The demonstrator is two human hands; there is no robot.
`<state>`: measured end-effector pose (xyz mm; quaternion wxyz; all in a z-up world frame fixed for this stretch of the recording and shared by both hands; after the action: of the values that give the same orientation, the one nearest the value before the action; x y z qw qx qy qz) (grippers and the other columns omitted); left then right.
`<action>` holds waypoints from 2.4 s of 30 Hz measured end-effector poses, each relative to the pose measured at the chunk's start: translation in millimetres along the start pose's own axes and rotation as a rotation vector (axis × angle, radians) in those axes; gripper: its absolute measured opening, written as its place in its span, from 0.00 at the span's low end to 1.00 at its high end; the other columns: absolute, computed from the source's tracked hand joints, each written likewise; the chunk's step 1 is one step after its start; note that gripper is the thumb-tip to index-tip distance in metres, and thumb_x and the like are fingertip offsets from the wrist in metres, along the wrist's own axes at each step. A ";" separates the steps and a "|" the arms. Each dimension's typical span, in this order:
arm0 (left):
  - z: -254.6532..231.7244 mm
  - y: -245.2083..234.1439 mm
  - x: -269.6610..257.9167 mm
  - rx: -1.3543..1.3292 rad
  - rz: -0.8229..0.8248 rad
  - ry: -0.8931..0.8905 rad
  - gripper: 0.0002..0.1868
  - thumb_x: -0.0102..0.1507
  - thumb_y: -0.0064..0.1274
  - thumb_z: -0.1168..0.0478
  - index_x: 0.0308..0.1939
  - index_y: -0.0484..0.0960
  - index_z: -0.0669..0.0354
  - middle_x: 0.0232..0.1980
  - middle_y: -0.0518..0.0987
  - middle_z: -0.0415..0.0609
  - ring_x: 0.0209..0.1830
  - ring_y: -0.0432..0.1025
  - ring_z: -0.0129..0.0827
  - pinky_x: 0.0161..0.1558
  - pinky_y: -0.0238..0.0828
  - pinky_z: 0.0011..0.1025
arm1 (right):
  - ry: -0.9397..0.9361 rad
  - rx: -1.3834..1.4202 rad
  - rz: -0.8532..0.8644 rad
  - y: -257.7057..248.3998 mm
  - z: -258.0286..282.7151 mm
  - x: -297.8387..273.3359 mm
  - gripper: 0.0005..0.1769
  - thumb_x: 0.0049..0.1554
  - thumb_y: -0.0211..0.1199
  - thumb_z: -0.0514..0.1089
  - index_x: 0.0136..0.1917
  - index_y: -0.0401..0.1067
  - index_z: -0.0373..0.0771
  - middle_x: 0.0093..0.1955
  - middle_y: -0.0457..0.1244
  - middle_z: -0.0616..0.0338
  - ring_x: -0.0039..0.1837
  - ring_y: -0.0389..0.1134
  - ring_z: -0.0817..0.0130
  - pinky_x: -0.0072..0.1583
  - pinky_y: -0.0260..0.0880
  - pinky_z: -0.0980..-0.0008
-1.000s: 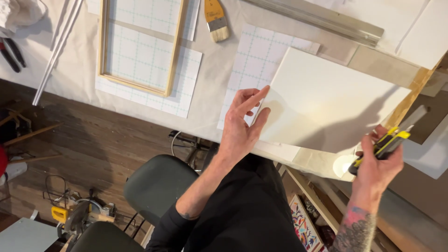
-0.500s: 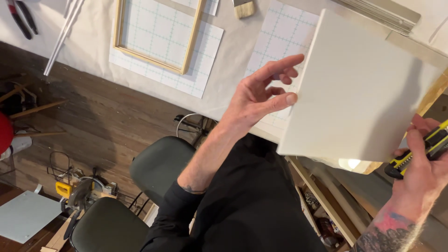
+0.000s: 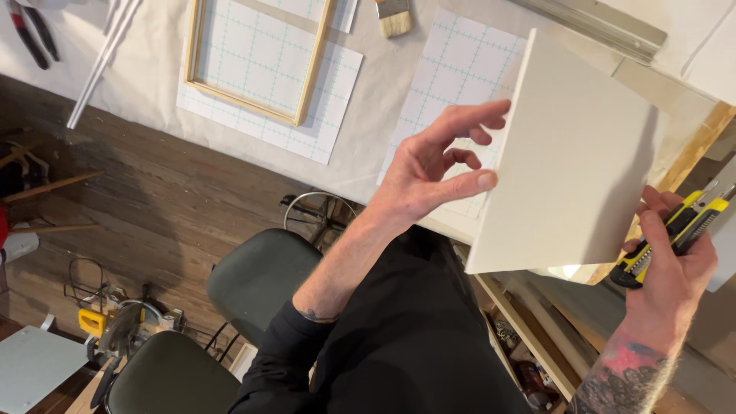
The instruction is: The recorder is cutting a backing board and assembling a picture frame for a small art print.
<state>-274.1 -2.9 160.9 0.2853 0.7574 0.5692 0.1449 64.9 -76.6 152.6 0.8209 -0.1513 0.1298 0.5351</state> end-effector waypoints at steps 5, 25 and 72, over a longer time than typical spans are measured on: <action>-14.5 -0.4 -8.0 0.180 0.104 0.076 0.30 0.66 0.62 0.61 0.73 0.74 0.47 0.68 0.74 0.43 0.63 0.68 0.27 0.60 0.75 0.27 | -0.101 -0.048 -0.043 -8.3 -2.2 -1.5 0.18 0.69 0.63 0.31 0.71 0.68 0.27 0.69 0.66 0.47 0.64 0.70 0.68 0.51 0.71 0.77; -21.5 29.9 5.0 1.063 -0.215 0.242 0.36 0.67 0.62 0.63 0.77 0.66 0.55 0.64 0.67 0.49 0.63 0.66 0.38 0.65 0.70 0.37 | -0.049 -0.292 -0.145 15.5 -8.0 -48.8 0.29 0.60 0.65 0.32 0.73 0.66 0.34 0.75 0.64 0.49 0.68 0.70 0.68 0.53 0.77 0.73; 199.7 22.6 237.5 1.612 0.574 0.207 0.38 0.53 0.76 0.57 0.65 0.79 0.57 0.58 0.69 0.45 0.59 0.63 0.41 0.55 0.60 0.48 | 0.583 0.706 -0.072 85.1 -130.3 -92.4 0.38 0.54 0.66 0.33 0.76 0.59 0.37 0.75 0.58 0.54 0.75 0.63 0.59 0.44 0.69 0.77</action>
<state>-74.2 163.8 -9.4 -0.4405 0.8262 0.3080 -0.1685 -56.2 -172.1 58.0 0.7695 -0.0107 0.5244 0.3644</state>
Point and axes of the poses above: each hand's wrist, its own x-axis towards the middle knuckle, its own y-axis out of the palm, z = x × y, the point moved 2 cm from there along x, towards the middle knuckle
